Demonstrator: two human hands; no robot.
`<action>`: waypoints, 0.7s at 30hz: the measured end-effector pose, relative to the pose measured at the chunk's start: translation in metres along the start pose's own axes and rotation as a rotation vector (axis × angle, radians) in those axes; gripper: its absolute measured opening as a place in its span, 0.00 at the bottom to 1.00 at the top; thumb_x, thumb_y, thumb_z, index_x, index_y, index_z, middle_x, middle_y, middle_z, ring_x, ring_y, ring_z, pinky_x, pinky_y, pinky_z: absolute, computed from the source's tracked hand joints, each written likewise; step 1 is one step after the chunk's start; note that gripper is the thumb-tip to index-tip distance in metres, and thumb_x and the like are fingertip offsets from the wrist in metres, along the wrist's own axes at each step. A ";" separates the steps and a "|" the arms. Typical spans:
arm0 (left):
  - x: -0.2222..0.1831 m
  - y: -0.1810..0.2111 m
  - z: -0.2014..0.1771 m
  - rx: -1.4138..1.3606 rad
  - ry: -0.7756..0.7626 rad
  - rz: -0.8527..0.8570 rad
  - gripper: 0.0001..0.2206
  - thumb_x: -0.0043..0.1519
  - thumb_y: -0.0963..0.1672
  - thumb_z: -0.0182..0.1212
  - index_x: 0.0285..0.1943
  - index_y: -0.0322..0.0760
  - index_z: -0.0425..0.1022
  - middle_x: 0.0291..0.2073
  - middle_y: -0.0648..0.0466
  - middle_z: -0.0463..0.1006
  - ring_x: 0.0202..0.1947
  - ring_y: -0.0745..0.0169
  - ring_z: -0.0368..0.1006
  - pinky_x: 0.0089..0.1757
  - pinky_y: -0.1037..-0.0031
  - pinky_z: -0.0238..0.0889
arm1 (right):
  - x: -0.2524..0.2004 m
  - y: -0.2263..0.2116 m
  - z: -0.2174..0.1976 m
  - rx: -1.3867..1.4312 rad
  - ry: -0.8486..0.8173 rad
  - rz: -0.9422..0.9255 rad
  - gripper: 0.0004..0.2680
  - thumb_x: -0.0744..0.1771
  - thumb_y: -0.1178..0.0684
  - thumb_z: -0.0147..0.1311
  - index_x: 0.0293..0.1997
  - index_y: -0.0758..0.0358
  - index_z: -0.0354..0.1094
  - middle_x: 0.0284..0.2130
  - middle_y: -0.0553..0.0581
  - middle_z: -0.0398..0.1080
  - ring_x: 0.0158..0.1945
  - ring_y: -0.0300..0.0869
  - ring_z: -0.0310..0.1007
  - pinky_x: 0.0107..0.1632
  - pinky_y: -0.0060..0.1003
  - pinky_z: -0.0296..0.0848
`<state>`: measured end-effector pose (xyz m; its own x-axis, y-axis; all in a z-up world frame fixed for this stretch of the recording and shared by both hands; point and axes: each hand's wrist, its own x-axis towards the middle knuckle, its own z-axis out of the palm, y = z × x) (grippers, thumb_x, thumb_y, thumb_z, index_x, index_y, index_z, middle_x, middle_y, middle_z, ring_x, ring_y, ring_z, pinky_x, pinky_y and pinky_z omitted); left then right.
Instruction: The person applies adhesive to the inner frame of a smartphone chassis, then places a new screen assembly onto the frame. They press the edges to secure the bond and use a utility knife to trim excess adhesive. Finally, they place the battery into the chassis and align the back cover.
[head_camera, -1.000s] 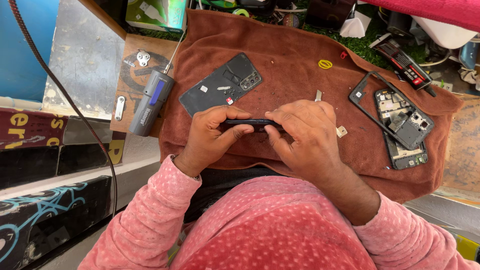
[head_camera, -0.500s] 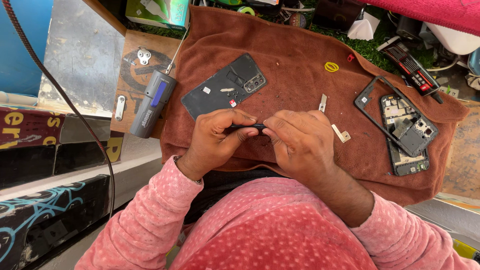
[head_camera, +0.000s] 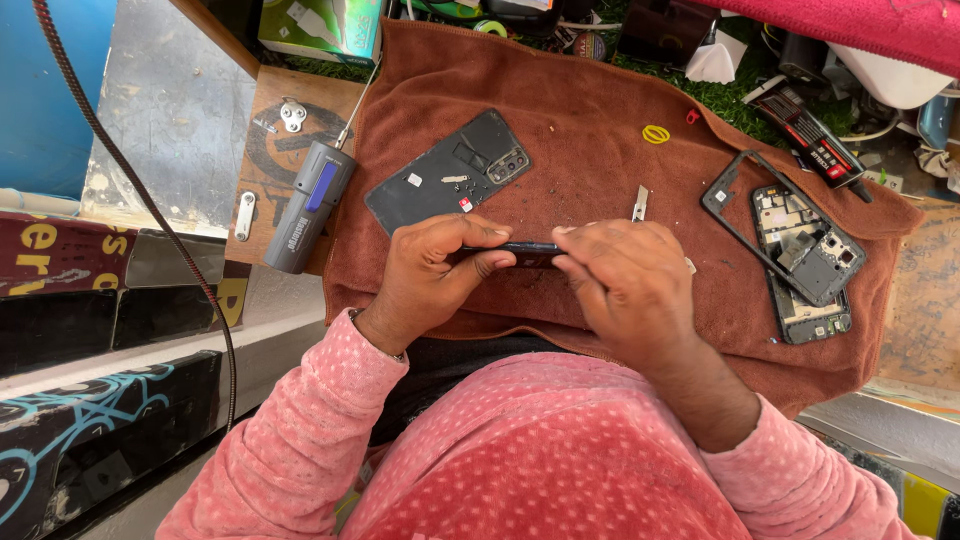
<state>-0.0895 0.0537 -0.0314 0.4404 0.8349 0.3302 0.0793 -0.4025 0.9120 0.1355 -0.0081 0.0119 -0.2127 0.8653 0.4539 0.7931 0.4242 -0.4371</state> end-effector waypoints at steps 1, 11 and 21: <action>0.000 0.000 0.000 -0.013 -0.003 -0.003 0.09 0.59 0.39 0.73 0.44 0.29 0.80 0.42 0.48 0.85 0.43 0.60 0.83 0.46 0.75 0.75 | -0.004 0.005 -0.002 0.001 0.001 0.010 0.07 0.66 0.56 0.63 0.47 0.64 0.76 0.42 0.57 0.78 0.49 0.49 0.78 0.53 0.43 0.72; -0.001 0.000 0.000 0.011 -0.007 -0.009 0.09 0.59 0.40 0.73 0.43 0.30 0.80 0.41 0.47 0.85 0.43 0.61 0.83 0.45 0.75 0.75 | -0.032 0.029 0.000 0.195 0.072 0.157 0.07 0.67 0.58 0.65 0.48 0.66 0.76 0.41 0.61 0.78 0.44 0.48 0.81 0.48 0.37 0.79; 0.006 0.016 -0.001 0.184 -0.023 0.097 0.09 0.61 0.40 0.71 0.44 0.32 0.75 0.42 0.47 0.83 0.43 0.54 0.82 0.45 0.71 0.74 | -0.039 0.040 -0.015 0.242 -0.080 0.353 0.09 0.65 0.55 0.64 0.48 0.66 0.76 0.38 0.60 0.79 0.38 0.47 0.82 0.40 0.37 0.77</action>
<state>-0.0871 0.0526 -0.0150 0.4740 0.7810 0.4067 0.1963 -0.5440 0.8158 0.1841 -0.0285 -0.0117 -0.0035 0.9824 0.1869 0.6708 0.1409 -0.7281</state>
